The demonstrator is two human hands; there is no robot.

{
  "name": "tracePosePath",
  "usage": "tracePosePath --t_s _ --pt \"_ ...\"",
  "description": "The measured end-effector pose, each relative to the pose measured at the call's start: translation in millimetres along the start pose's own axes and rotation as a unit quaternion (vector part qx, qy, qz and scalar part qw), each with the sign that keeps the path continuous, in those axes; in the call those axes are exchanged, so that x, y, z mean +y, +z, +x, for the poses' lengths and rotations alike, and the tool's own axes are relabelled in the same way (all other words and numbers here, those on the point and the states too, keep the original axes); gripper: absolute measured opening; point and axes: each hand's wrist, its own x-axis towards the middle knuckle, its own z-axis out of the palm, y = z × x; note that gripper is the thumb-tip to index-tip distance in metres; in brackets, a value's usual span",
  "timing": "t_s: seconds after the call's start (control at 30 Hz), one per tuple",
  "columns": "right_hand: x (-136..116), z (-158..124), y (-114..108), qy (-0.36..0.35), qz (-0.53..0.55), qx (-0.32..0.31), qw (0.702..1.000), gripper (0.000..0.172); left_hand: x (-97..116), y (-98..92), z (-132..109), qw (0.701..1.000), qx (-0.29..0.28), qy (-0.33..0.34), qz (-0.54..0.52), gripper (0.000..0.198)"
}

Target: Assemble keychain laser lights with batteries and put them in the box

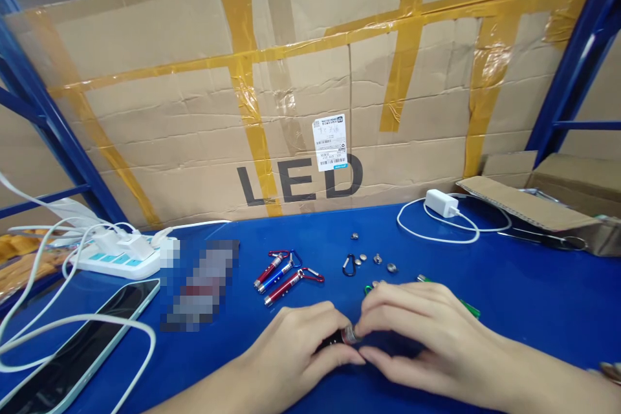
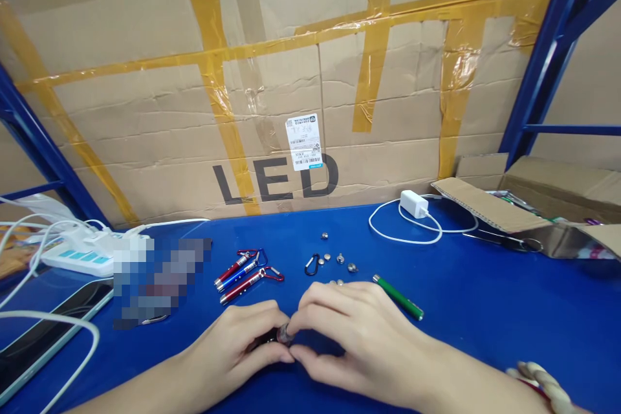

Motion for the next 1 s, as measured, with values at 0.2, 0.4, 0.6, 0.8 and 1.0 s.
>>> tracePosePath --t_s 0.2,0.4,0.6,0.8,1.0 --pt "13.9 1.4 -1.7 0.103 -0.075 0.035 0.991 0.021 -1.2 2.2 -1.0 0.997 0.065 -0.019 0.027 0.020" --pt "28.1 -1.2 5.9 0.186 -0.195 -0.086 0.959 0.018 -0.1 2.7 -1.8 0.997 0.065 -0.022 0.030 0.013" --pt "35.4 -6.4 9.4 0.158 -0.217 -0.115 0.956 0.015 -0.1 2.1 -1.1 0.997 0.063 -0.021 0.028 0.013" --pt "38.0 -6.7 6.8 0.144 -0.185 -0.103 0.967 0.016 -0.7 2.5 -0.3 0.997 0.070 -0.019 0.025 0.018" --pt "35.5 -4.5 7.2 0.179 -0.147 -0.095 0.968 0.015 0.7 2.8 -2.5 0.997 0.066 -0.017 0.029 0.016"
